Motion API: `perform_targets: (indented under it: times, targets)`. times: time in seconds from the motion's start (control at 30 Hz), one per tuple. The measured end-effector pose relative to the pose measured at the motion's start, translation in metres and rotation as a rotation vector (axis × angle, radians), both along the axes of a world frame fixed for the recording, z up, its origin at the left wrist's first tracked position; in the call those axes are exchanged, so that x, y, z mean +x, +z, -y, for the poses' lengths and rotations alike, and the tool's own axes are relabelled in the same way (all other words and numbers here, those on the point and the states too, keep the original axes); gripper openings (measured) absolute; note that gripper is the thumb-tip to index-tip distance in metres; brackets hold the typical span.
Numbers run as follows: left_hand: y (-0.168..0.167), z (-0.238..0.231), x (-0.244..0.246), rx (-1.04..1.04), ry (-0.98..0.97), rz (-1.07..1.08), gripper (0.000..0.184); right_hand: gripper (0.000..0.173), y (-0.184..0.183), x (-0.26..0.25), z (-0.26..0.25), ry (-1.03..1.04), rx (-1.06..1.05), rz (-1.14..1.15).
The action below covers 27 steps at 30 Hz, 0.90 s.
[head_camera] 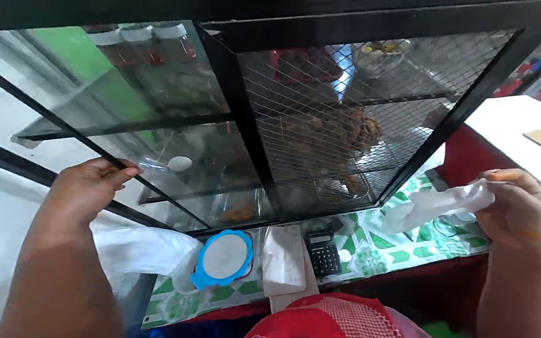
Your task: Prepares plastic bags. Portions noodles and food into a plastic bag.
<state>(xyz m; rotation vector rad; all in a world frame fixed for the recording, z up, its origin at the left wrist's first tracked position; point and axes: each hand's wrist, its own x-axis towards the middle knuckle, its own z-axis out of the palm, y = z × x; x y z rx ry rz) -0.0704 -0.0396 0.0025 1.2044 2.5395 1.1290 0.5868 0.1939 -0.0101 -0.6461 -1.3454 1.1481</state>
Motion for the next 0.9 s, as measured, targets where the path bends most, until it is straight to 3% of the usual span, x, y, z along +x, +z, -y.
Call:
perform_targets:
  times: [0.13, 0.23, 0.3, 0.37, 0.43, 0.5, 0.9]
  targets:
    - [0.001, 0.007, 0.002, 0.023, 0.069, 0.031, 0.026, 0.020, -0.008, 0.009, -0.002, 0.043, 0.008, -0.002]
    - [-0.005, 0.011, 0.012, -0.017, 0.197, -0.139, 0.038, 0.019, -0.020, 0.022, -0.003, 0.035, 0.009, -0.007]
    - [-0.006, 0.014, 0.021, -0.033, 0.345, -0.276, 0.057, 0.022, -0.025, 0.026, -0.003, 0.007, -0.004, 0.000]
    - [-0.006, 0.017, 0.027, 0.037, 0.496, -0.310, 0.088, 0.023, -0.028, 0.026, -0.005, -0.005, -0.019, -0.014]
    - [-0.006, 0.018, 0.024, 0.119, 0.533, -0.256, 0.118, 0.021, -0.031, 0.026, -0.011, -0.020, -0.035, -0.025]
    - [-0.008, 0.015, 0.019, 0.159, 0.517, -0.180, 0.132, 0.022, -0.031, 0.020, -0.014, -0.036, -0.040, -0.025]
    - [-0.018, 0.008, 0.018, 0.201, 0.602, -0.153, 0.126, 0.023, -0.044, 0.009, -0.023, -0.062, -0.124, 0.009]
